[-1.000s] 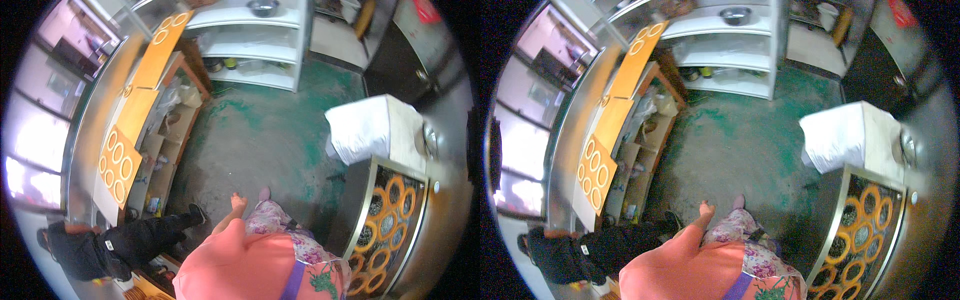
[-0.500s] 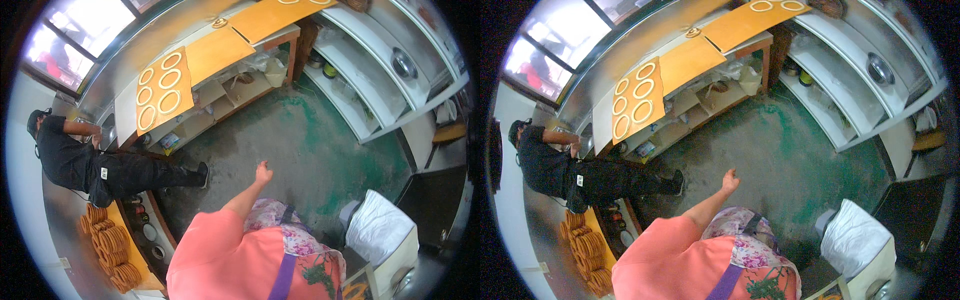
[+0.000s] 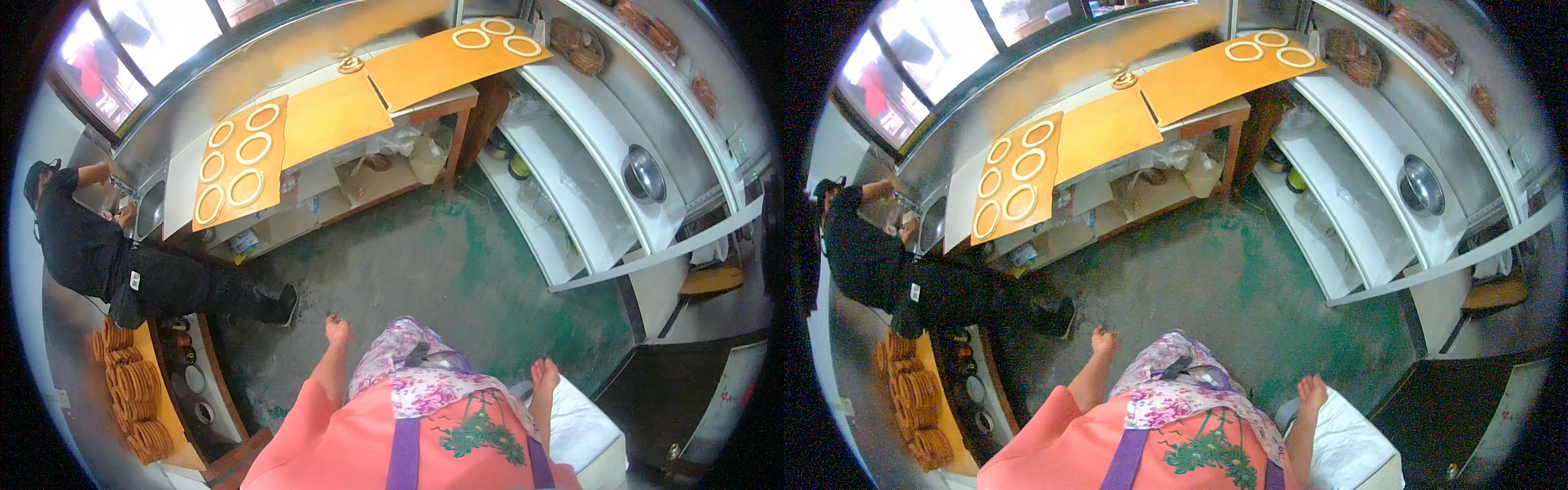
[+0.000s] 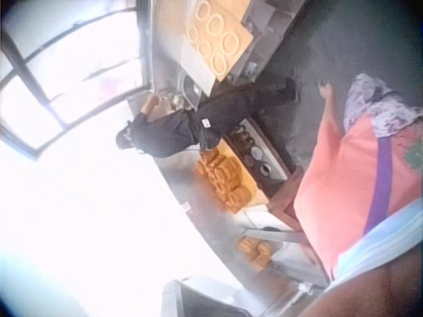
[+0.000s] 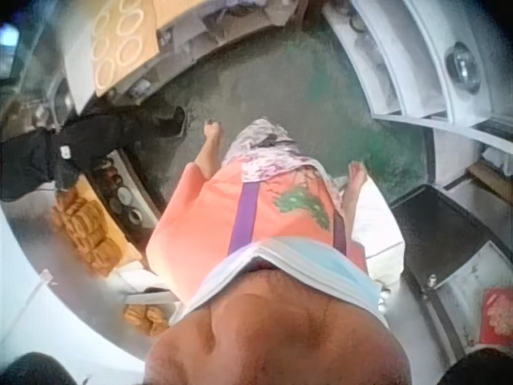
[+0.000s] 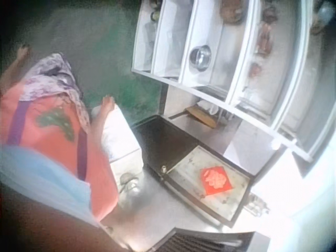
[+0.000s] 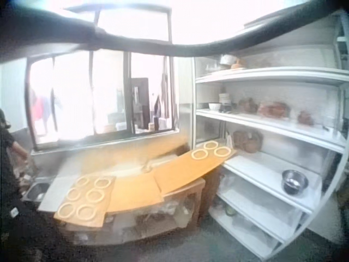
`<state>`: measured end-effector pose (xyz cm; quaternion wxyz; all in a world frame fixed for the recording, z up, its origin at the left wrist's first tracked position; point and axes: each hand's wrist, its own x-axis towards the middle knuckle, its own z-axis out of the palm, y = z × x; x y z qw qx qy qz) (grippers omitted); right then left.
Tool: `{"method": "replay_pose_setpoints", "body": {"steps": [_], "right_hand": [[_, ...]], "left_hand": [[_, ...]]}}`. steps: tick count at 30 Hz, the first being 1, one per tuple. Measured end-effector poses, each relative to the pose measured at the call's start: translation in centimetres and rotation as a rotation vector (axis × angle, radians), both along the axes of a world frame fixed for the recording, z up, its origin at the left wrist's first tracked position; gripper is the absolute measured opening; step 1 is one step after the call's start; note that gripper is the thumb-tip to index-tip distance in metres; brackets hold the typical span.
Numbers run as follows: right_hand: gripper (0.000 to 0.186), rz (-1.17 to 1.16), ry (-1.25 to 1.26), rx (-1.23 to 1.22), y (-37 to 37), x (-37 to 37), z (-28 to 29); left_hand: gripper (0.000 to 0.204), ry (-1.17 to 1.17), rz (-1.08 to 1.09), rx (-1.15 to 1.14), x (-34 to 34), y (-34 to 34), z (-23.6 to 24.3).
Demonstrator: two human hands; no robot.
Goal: The person prepares doughnut dough rings on a metal tray, fries them in a large vat of oil using long chopsticks to flip and remove them, and then arranges fresh dough rings on wooden boards for the next batch.
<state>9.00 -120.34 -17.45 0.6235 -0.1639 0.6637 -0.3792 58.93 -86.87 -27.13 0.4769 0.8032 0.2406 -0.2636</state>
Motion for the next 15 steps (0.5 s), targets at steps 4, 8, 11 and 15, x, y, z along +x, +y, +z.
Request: {"method": "replay_pose_setpoints", "body": {"steps": [4, 8, 11, 15], "right_hand": [[0.028, 0.197, 0.011, -0.135, -10.6, 10.8, 4.4], [0.030, 0.405, -0.054, -0.103, -15.9, 23.2, 5.5], [0.035, 0.563, -0.061, -0.031, -17.0, 33.2, 5.6], [0.036, 0.730, -0.084, 0.070, -17.8, 45.8, 6.9]], "left_hand": [[0.057, 0.046, 0.203, -0.276, 3.2, -4.6, 4.8], [0.062, -0.037, 0.368, -0.495, 10.2, -7.5, 8.3], [0.065, -0.101, 0.509, -0.699, 18.0, -8.4, 9.1], [0.066, -0.090, 0.624, -0.840, 28.9, -8.4, 5.8]]}}
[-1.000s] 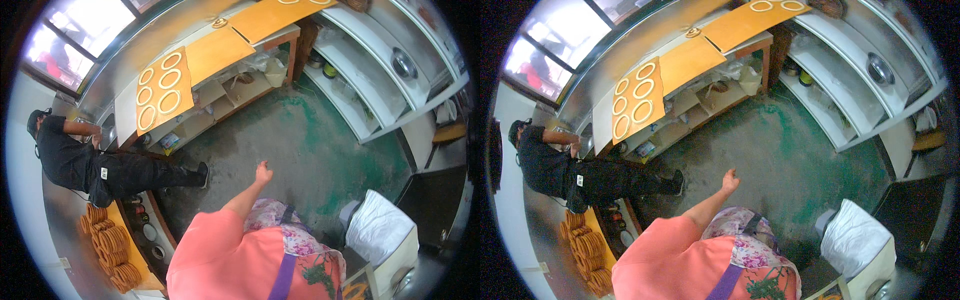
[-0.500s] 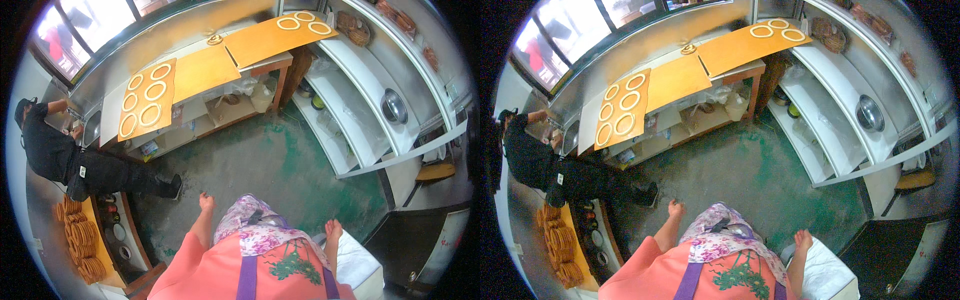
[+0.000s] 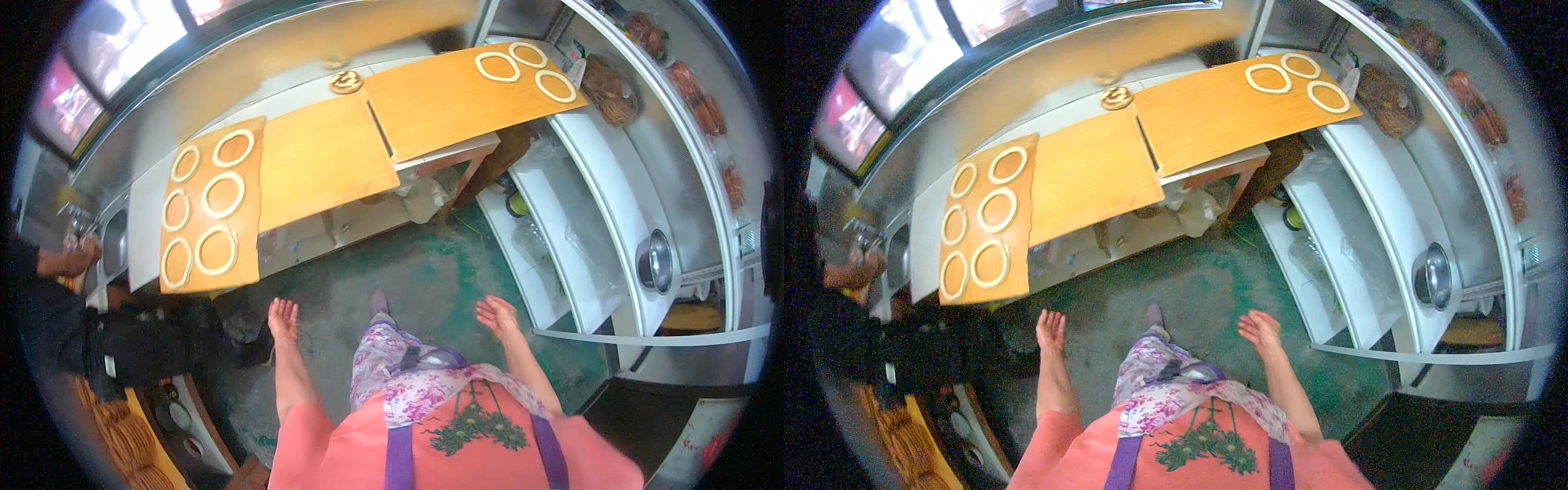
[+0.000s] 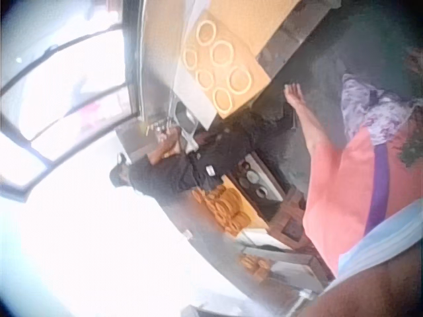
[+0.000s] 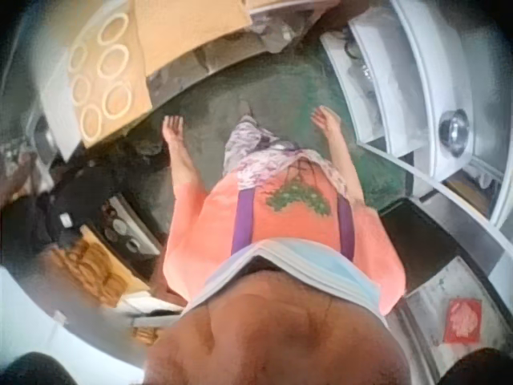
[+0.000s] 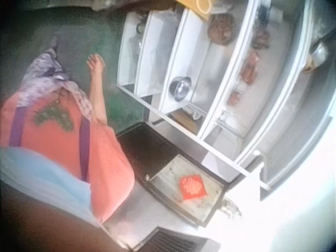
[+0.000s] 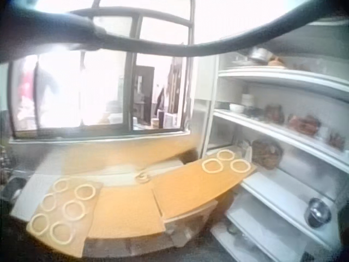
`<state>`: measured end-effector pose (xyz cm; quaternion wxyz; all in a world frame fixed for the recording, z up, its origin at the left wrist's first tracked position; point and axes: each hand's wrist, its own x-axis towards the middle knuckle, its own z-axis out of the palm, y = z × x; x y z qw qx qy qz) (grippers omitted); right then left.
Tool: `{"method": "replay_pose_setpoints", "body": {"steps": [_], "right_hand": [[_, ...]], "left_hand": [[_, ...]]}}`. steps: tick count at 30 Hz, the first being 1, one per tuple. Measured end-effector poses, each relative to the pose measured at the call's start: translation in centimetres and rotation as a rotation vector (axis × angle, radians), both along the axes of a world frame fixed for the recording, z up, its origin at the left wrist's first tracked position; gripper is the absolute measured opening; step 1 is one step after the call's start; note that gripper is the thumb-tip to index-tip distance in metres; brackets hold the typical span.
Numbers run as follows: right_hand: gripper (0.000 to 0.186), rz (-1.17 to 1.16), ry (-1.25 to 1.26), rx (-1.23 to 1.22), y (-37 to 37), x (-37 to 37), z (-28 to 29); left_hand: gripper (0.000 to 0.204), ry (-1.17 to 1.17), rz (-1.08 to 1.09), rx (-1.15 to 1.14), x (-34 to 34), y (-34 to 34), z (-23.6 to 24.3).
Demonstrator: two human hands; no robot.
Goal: The person prepares doughnut dough rings on a metal tray, fries them in a large vat of oil using long chopsticks to flip and remove them, and then arranges fresh dough rings on wooden boards for the next batch.
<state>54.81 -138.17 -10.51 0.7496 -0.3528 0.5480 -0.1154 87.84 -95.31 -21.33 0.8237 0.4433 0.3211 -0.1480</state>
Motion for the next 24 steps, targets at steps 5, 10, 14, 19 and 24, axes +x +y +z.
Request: {"method": "replay_pose_setpoints", "body": {"steps": [5, 10, 14, 19, 24], "right_hand": [[0.037, 0.030, -0.036, -0.039, -5.9, 11.6, 1.9], [0.036, -0.066, -0.086, -0.062, -15.1, 17.5, 3.1], [0.033, -0.133, -0.206, -0.066, -26.3, 20.3, 1.3], [0.022, -0.116, -0.432, -0.105, -40.9, 24.5, -0.8], [0.038, -0.121, -0.412, -0.083, -55.5, 31.5, -3.0]], "left_hand": [[0.038, 0.175, -0.206, -0.157, 6.2, -6.7, -0.5], [0.036, 0.099, -0.543, -0.361, 8.4, -20.1, 6.2], [0.045, -0.057, -0.646, -0.326, 12.1, -29.7, 10.4], [0.055, -0.158, -0.712, -0.079, 16.3, -38.1, 13.6], [0.064, -0.244, -0.594, 0.123, 18.3, -45.9, 9.8]]}}
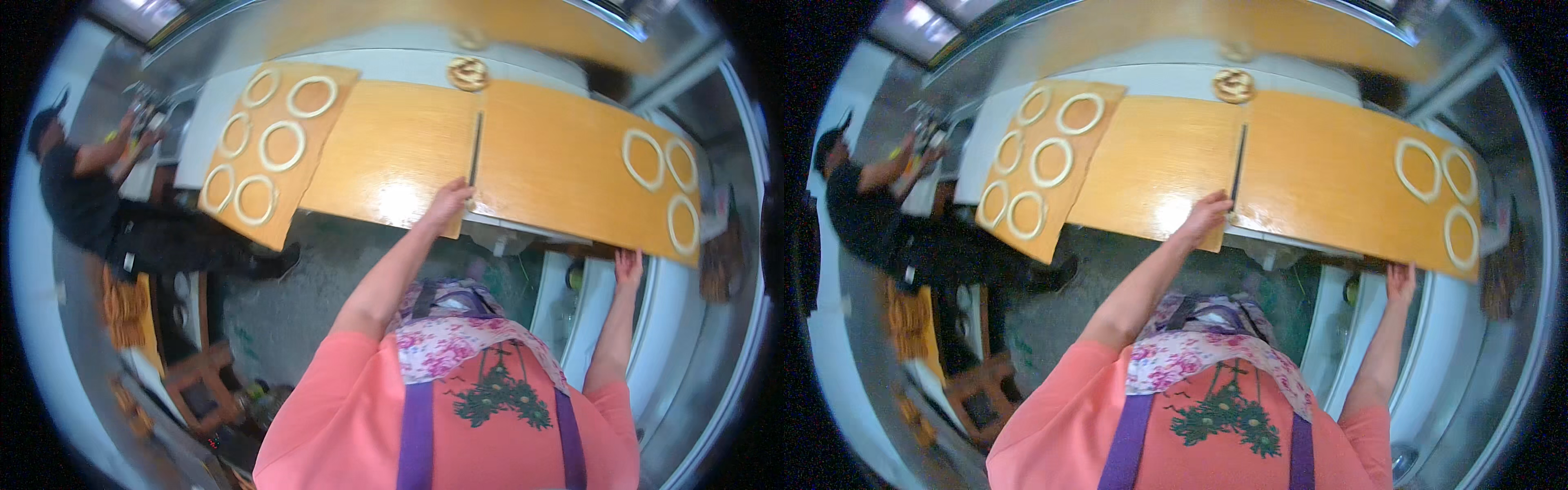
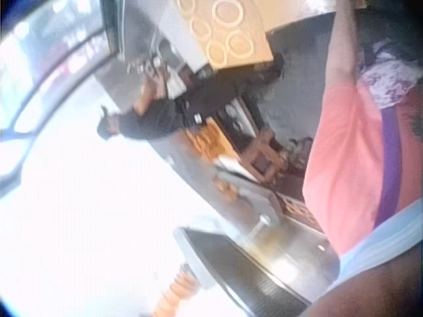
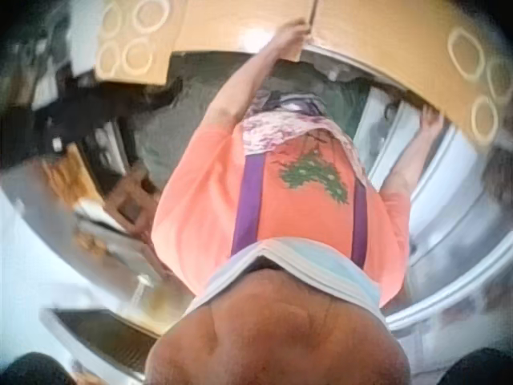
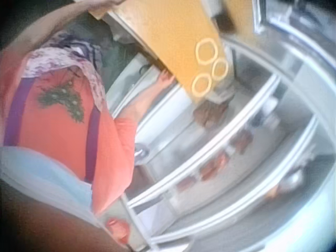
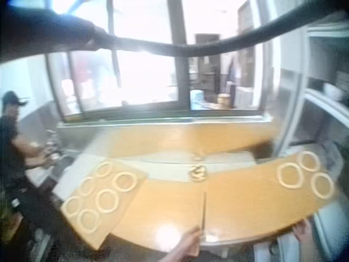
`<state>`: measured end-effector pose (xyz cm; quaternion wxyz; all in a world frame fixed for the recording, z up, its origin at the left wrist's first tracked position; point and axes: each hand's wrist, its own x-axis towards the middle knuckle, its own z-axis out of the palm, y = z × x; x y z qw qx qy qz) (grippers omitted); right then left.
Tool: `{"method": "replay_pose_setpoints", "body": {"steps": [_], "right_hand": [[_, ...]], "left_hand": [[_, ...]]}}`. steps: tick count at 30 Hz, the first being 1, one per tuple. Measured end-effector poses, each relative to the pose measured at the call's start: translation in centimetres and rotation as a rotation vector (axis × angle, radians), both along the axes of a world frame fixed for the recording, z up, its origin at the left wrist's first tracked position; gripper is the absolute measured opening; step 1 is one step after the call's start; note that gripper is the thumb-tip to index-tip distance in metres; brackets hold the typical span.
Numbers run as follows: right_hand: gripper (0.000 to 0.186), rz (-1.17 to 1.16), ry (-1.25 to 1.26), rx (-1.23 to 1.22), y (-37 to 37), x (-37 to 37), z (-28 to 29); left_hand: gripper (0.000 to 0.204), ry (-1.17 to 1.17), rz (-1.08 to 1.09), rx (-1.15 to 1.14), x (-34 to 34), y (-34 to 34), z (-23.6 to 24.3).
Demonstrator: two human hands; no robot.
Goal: The person prepares doughnut dough rings on a metal tray, fries them in a large vat of oil using long chopsticks to flip and remove them, and then arranges fresh dough rings on wooden boards for the next batch.
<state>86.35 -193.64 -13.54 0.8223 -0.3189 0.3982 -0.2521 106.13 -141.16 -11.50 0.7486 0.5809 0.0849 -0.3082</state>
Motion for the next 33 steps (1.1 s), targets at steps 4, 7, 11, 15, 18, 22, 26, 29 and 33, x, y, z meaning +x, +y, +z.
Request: {"method": "replay_pose_setpoints", "body": {"steps": [4, 7, 11, 15, 18, 22, 26, 29, 33], "right_hand": [[0.033, 0.015, -0.149, 0.066, -2.7, 1.8, -1.2], [0.038, 0.089, -0.087, 0.069, -4.6, 2.8, -1.2], [0.043, -0.034, -0.081, -0.050, -4.3, 3.3, -0.5], [0.043, -0.096, -0.096, -0.040, -1.3, 3.5, 1.9], [0.043, -0.137, -0.100, -0.002, -0.5, 2.7, 3.6], [0.043, -0.137, -0.087, -0.074, 1.1, 2.3, 6.4], [0.043, -0.104, -0.117, -0.097, 1.1, 1.0, 8.2], [0.043, -0.080, -0.095, -0.080, 1.0, -0.2, 8.9], [0.043, -0.092, -0.066, -0.070, 0.8, -1.7, 8.7]], "left_hand": [[0.069, 0.050, 0.037, 0.169, -1.9, -2.7, 0.0], [0.067, -0.042, 0.105, 0.259, -1.7, -4.7, -1.9], [0.064, -0.085, 0.120, 0.329, -1.2, -6.3, -4.0], [0.062, -0.106, 0.153, 0.387, -1.2, -6.9, -3.5], [0.061, -0.170, 0.172, 0.361, -0.8, -7.6, -2.0], [0.059, -0.495, 0.210, 0.740, -0.6, -6.5, -3.2], [0.054, -0.441, 0.334, 0.760, -1.1, -8.1, 0.3], [0.054, -0.207, 0.378, 0.610, -1.8, -7.4, 1.2], [0.052, -0.236, 0.435, 0.572, -4.1, -6.2, 1.1]]}}
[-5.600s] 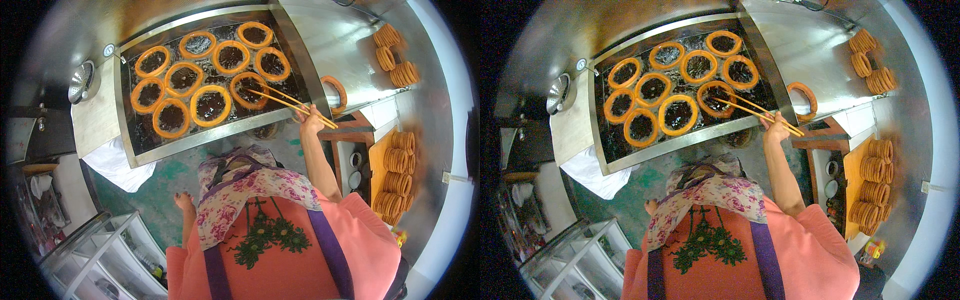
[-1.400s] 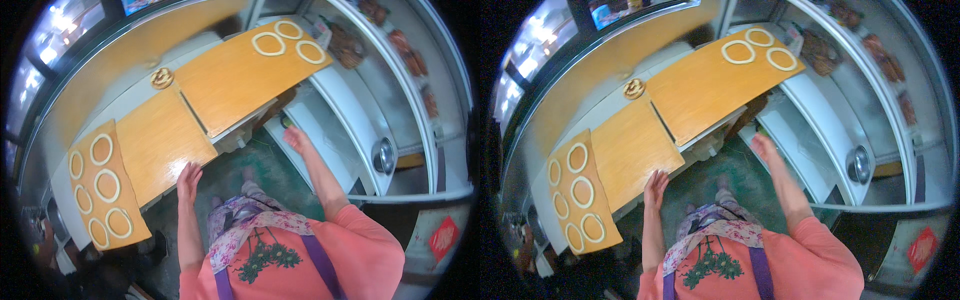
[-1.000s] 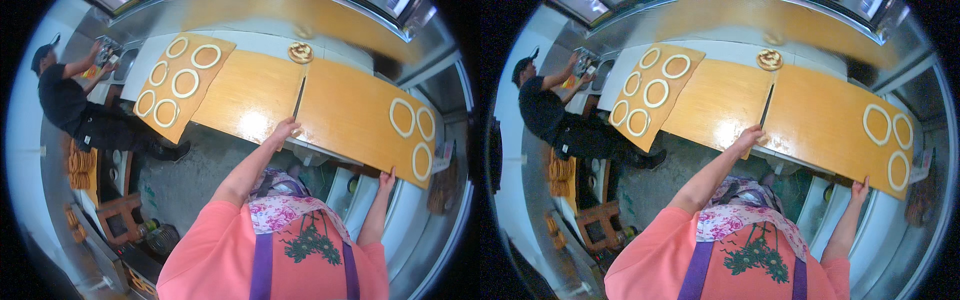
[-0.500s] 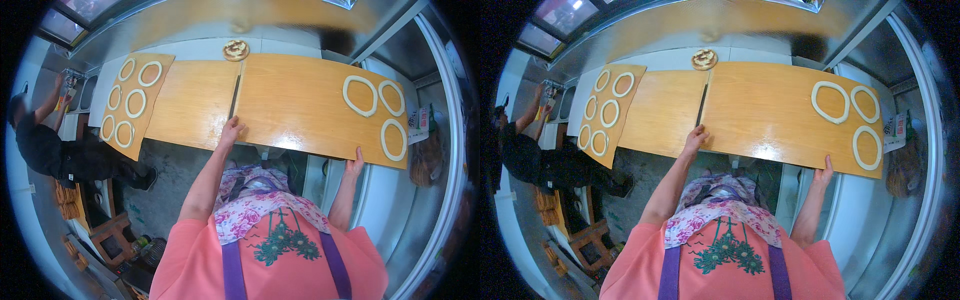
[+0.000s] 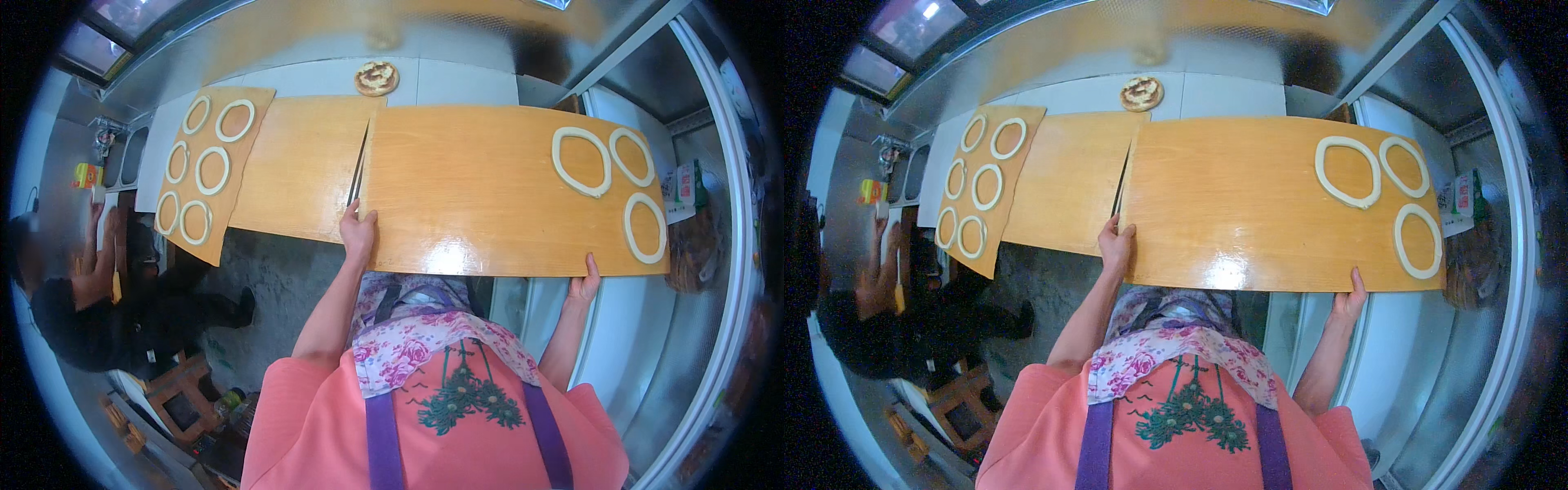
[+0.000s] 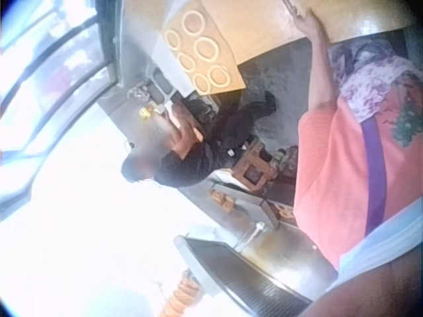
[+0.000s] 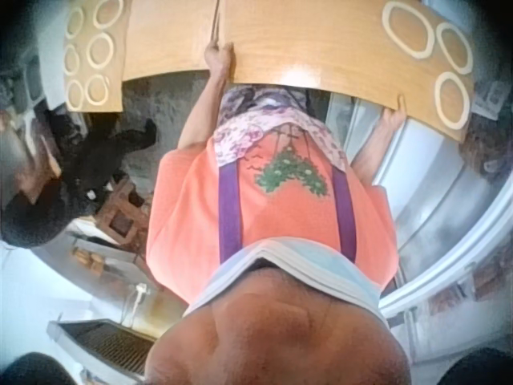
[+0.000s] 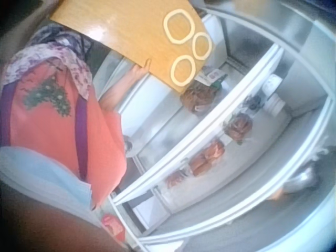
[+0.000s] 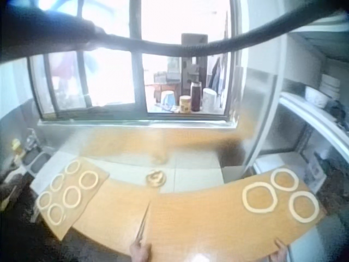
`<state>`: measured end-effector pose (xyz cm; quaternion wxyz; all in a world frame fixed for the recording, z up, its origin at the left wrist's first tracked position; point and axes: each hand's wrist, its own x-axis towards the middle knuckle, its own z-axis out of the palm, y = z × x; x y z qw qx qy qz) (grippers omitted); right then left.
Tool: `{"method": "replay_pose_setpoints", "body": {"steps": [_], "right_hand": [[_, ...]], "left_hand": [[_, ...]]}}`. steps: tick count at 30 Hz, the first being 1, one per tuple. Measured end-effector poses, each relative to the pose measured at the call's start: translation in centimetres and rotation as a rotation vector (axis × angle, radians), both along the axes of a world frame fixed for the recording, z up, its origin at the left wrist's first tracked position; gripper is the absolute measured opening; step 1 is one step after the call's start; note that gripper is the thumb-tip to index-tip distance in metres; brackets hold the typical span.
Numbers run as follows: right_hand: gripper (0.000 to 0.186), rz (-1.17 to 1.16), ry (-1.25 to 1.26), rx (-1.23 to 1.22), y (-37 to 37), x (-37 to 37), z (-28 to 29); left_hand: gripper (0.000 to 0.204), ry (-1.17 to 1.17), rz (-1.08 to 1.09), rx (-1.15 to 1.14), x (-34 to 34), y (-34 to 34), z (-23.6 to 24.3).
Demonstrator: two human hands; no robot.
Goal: The person prepares doughnut dough rings on a metal tray, fries them in a large vat of oil using long chopsticks to flip and remove them, and then arranges fresh dough rings on wooden boards for the next batch.
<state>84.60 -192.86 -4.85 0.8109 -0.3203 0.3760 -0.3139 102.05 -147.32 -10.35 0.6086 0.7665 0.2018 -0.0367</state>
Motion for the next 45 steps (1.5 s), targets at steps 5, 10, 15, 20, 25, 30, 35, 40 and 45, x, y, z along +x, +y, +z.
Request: {"method": "replay_pose_setpoints", "body": {"steps": [5, 10, 15, 20, 25, 30, 35, 40, 45], "right_hand": [[0.045, 0.057, -0.015, -0.055, 3.2, 0.5, 1.8], [0.048, 0.147, -0.061, 0.004, 8.8, 1.3, 2.1], [0.049, 0.261, -0.056, 0.191, 16.0, 3.2, -0.7], [0.047, 0.351, -0.027, 0.237, 22.0, 4.3, -4.6], [0.047, 0.388, 0.078, 0.348, 26.0, 3.6, -9.4], [0.040, 0.438, 0.184, 0.374, 27.3, 2.9, -11.7], [0.038, 0.542, 0.358, 0.503, 28.3, 4.1, -10.3], [0.039, 0.616, 0.489, 0.579, 29.1, 5.3, -9.3], [0.036, 0.636, 0.499, 0.571, 28.3, 5.9, -12.3]], "left_hand": [[0.043, -0.127, 0.126, -0.209, -1.4, 2.9, -0.3], [0.039, -0.146, 0.225, -0.250, -2.0, 7.8, 2.8], [0.038, -0.202, 0.299, -0.255, -2.7, 15.8, 3.6], [0.034, -0.168, 0.353, -0.136, -4.0, 22.0, 3.0], [0.037, -0.140, 0.364, -0.119, -3.6, 26.2, -0.1], [0.043, -0.118, 0.256, -0.006, -1.1, 28.6, -2.3], [0.046, -0.181, 0.159, 0.332, 2.1, 30.2, -3.2], [0.052, -0.146, -0.024, 0.676, 4.8, 30.2, -1.5], [0.052, -0.211, -0.049, 0.820, 6.1, 30.1, -1.5]]}}
